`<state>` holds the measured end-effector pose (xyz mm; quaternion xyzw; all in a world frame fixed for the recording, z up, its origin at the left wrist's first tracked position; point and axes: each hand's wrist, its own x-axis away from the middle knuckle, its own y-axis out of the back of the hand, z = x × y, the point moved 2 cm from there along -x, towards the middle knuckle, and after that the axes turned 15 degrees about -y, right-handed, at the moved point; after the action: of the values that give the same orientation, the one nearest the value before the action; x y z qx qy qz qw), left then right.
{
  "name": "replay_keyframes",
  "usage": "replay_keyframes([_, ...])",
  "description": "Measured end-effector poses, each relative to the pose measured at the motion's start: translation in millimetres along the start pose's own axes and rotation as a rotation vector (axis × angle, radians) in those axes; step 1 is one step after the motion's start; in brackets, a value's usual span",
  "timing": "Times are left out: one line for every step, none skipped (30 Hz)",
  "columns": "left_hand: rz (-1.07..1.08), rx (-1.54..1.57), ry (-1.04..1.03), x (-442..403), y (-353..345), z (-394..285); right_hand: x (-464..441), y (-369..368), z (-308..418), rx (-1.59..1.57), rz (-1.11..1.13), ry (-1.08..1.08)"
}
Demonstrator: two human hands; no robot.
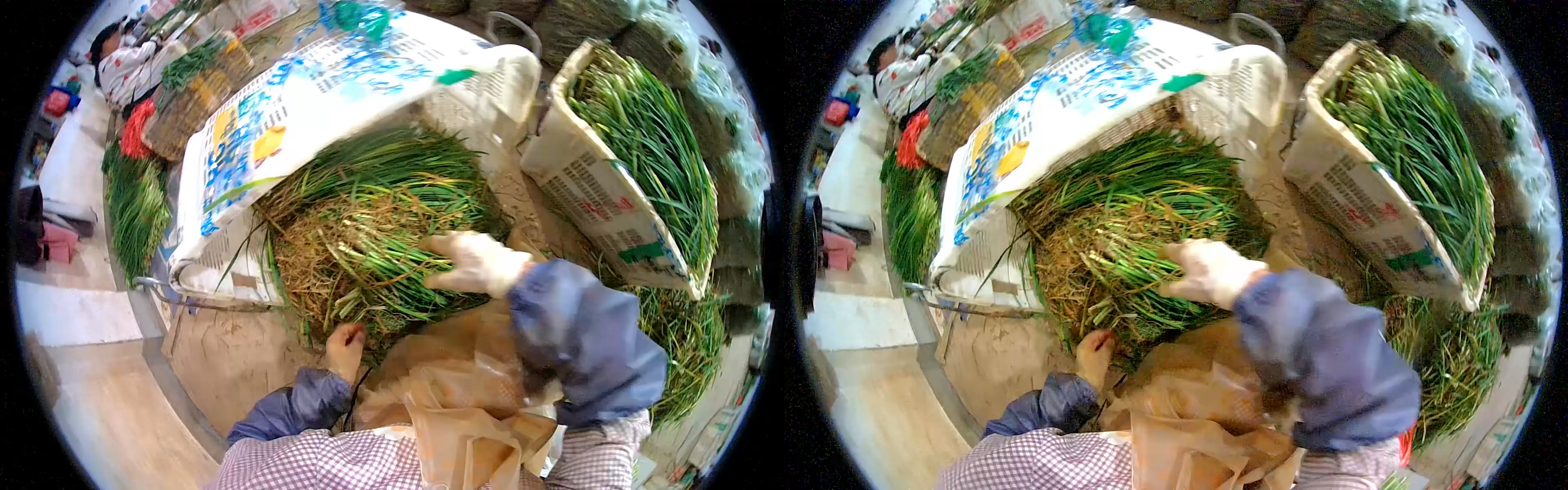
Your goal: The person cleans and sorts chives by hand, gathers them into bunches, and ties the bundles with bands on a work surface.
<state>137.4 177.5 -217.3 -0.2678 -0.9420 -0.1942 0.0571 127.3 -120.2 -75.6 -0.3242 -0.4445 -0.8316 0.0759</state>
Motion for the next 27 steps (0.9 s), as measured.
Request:
replay_keyframes([-0.005, -0.022, -0.002, -12.2, 1.9, -14.2, -1.2, 6.5, 12.3, -0.027, 0.077, -0.022])
replay_keyframes([-0.127, 0.008, -0.105, -23.2, -0.1, -17.1, -28.6, -7.4, 25.7, 0.057, 0.103, -0.057])
replay_keyframes([-0.253, 0.065, -0.195, -35.3, -6.9, -8.3, -67.6, -46.5, 24.8, 0.042, -0.123, -0.059])
replay_keyframes([-0.255, 0.076, -0.159, -42.6, -0.7, -14.0, -76.1, -52.6, 30.2, -0.005, -0.124, -0.073])
replay_keyframes([-0.268, 0.098, -0.116, -47.8, -0.5, -14.6, -83.6, -58.8, 33.4, -0.036, -0.117, -0.085])
replay_keyframes([-0.291, 0.034, -0.088, -57.3, -6.9, -15.3, -91.7, -67.1, 36.3, -0.025, -0.107, -0.090])
replay_keyframes([-0.293, 0.022, -0.091, -67.0, -2.6, -19.8, -93.8, -69.6, 41.2, -0.059, -0.161, -0.119])
replay_keyframes([-0.176, -0.003, -0.052, -77.4, -12.3, -6.7, -99.1, -78.8, 38.7, -0.066, -0.202, -0.168])
replay_keyframes([-0.057, -0.041, -0.027, -86.8, -16.7, 4.6, -102.5, -82.9, 41.7, -0.061, -0.200, -0.173])
replay_keyframes([-0.125, 0.189, -0.107, -90.5, -17.8, 23.1, -102.1, -85.5, 47.5, -0.058, -0.197, -0.174])
replay_keyframes([-0.120, 0.203, -0.107, -94.5, -23.5, 9.1, -104.9, -90.7, 45.2, -0.036, -0.195, -0.193])
replay_keyframes([-0.076, 0.218, 0.050, -94.2, -26.6, -18.2, -103.2, -99.2, 47.5, -0.064, -0.327, -0.160])
replay_keyframes([-0.032, 0.219, 0.198, -92.9, -27.5, -36.2, -107.2, -101.2, 45.1, -0.070, -0.328, -0.156])
replay_keyframes([-0.012, 0.324, 0.083, -89.6, -36.7, -33.7, -109.1, -100.9, 39.9, -0.296, -0.222, -0.110])
replay_keyframes([0.017, 0.438, -0.027, -86.2, -46.1, -30.8, -111.1, -100.9, 34.3, -0.511, -0.116, -0.071])
replay_keyframes([0.017, 0.408, -0.096, -84.1, -50.6, -29.3, -111.6, -102.0, 33.8, -0.460, -0.146, -0.096])
replay_keyframes([0.015, 0.386, -0.163, -83.0, -57.1, -24.8, -114.9, -109.8, 24.0, -0.801, -0.121, 0.044])
replay_keyframes([0.098, 0.194, -0.283, -83.5, -59.0, -28.8, -111.3, -109.2, 16.8, -0.856, -0.118, 0.054])
replay_keyframes([0.061, 0.300, -0.239, -78.4, -70.6, -33.7, -107.9, -107.6, 9.8, -0.912, -0.116, 0.065])
replay_keyframes([0.085, 0.144, -0.195, -72.4, -71.1, -52.8, -101.3, -100.7, 2.8, -0.849, -0.176, -0.030])
replay_keyframes([0.109, -0.009, -0.149, -68.0, -72.0, -66.1, -88.3, -88.4, 6.9, -0.933, -0.216, -0.018])
replay_keyframes([0.100, 0.039, -0.262, -69.4, -87.8, -39.1, -88.1, -84.2, 4.3, -1.182, -0.145, -0.007])
replay_keyframes([0.149, 0.344, -0.350, -73.7, -91.5, -41.3, -89.1, -78.6, 0.0, -1.431, -0.068, 0.005])
replay_keyframes([0.178, 0.380, -0.289, -74.0, -86.1, -56.3, -88.4, -71.5, -8.2, -1.367, -0.097, -0.071])
replay_keyframes([0.209, 0.415, -0.229, -72.4, -78.4, -70.5, -86.8, -69.3, -11.5, -1.365, -0.099, -0.072])
replay_keyframes([0.083, 0.332, -0.215, -74.6, -73.4, -62.5, -86.4, -68.2, -15.7, -1.428, -0.180, -0.038])
replay_keyframes([-0.043, 0.248, -0.201, -79.3, -69.3, -47.5, -85.3, -66.9, -19.3, -1.488, -0.262, -0.001])
